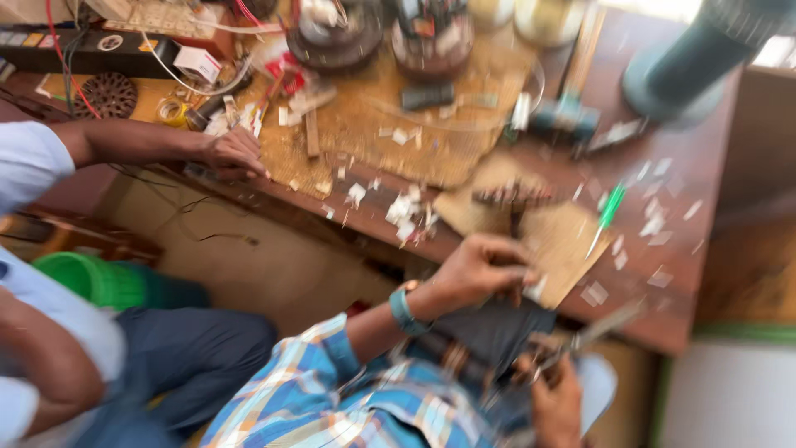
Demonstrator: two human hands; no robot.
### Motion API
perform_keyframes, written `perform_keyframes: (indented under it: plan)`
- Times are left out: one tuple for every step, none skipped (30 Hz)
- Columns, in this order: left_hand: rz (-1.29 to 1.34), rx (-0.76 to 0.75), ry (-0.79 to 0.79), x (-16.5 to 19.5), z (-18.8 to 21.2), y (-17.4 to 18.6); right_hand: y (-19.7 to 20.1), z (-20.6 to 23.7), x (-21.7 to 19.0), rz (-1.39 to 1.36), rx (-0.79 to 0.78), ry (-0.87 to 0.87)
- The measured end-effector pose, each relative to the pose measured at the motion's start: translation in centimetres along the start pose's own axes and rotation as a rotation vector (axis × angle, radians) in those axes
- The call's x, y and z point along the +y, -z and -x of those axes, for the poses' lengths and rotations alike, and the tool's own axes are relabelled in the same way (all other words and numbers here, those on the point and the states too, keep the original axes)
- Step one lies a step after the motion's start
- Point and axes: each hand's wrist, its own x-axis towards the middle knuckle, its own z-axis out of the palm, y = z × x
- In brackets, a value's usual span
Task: The person cuts small white insulating strips with scissors and inserts them into slots on a circular motor armature. They then use a green screwdriver to press the strips into place. The process repeats for multiple slots on the armature.
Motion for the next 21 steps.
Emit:
perform_keyframes:
  plan:
    - [-0.069,0.028,-0.049,0.0,0.3,0.1,-0.6,0.6,0.0,-0.016,0.005,-0.049]
    - [-0.127,0.043,-0.082,-0.4,0.5,0.1,-0.9,1.7,0.0,-0.006,-0.038,-0.065]
    - [-0.098,0.043,-0.034,-0.8,1.0,0.1,-0.5,2.4,-0.3,0.011,-0.080,-0.076]
    - [-0.069,0.041,-0.002,-1.1,1.4,0.3,-0.5,3.0,-0.4,-0.079,-0.144,-0.138]
    - [-0.062,0.041,0.028,-1.6,1.4,0.2,-0.4,3.6,-0.7,-0.168,-0.208,-0.182]
    - [-0.060,0.042,0.041,-1.9,1.3,0.2,-0.5,3.9,-1.0,-0.187,-0.268,-0.190]
    - [-0.065,0.050,0.041,-2.2,1.2,-0.1,-0.6,3.9,-1.5,-0.203,-0.337,-0.187]
    - [-0.066,0.050,0.060,-2.3,1.0,-0.4,-0.8,3.7,-2.1,-0.217,-0.415,-0.173]
    - [-0.073,0.055,0.072,-2.2,0.8,-0.5,-1.0,3.5,-2.7,-0.200,-0.421,-0.188]
    - [-0.083,0.067,0.082,-2.0,0.7,-0.5,-1.4,3.2,-3.4,-0.184,-0.435,-0.203]
    - [-0.102,0.083,0.078,-1.9,0.5,-0.6,-1.7,3.0,-3.9,-0.166,-0.455,-0.220]
    - [-0.119,0.101,0.072,-1.8,0.2,-0.8,-2.0,2.9,-4.4,-0.173,-0.441,-0.222]
    - [-0.136,0.119,0.061,-1.7,0.0,-0.9,-2.2,2.8,-4.8,-0.177,-0.428,-0.220]
    - [-0.152,0.134,0.049,-1.7,-0.1,-1.0,-2.2,2.6,-5.0,-0.180,-0.415,-0.218]
    - [-0.168,0.149,0.038,-1.8,-0.2,-1.0,-2.4,2.5,-5.1,-0.167,-0.410,-0.206]
    - [-0.183,0.161,0.028,-1.9,-0.3,-0.9,-2.4,2.4,-5.1,-0.155,-0.404,-0.195]
    - [-0.159,0.166,0.035,-2.1,-0.3,-0.8,-2.4,2.4,-5.0,-0.145,-0.397,-0.189]
    - [-0.135,0.172,0.044,-2.3,-0.2,-0.7,-2.4,2.5,-4.7,-0.147,-0.387,-0.196]
    - [-0.110,0.174,0.050,-2.4,-0.1,-0.5,-2.4,2.7,-4.5,-0.149,-0.374,-0.200]
    - [-0.099,0.174,0.049,-2.5,-0.1,-0.3,-2.4,2.7,-4.3,-0.148,-0.360,-0.199]
    - [-0.087,0.170,0.045,-2.5,0.0,0.0,-2.4,2.7,-4.1,-0.153,-0.351,-0.203]
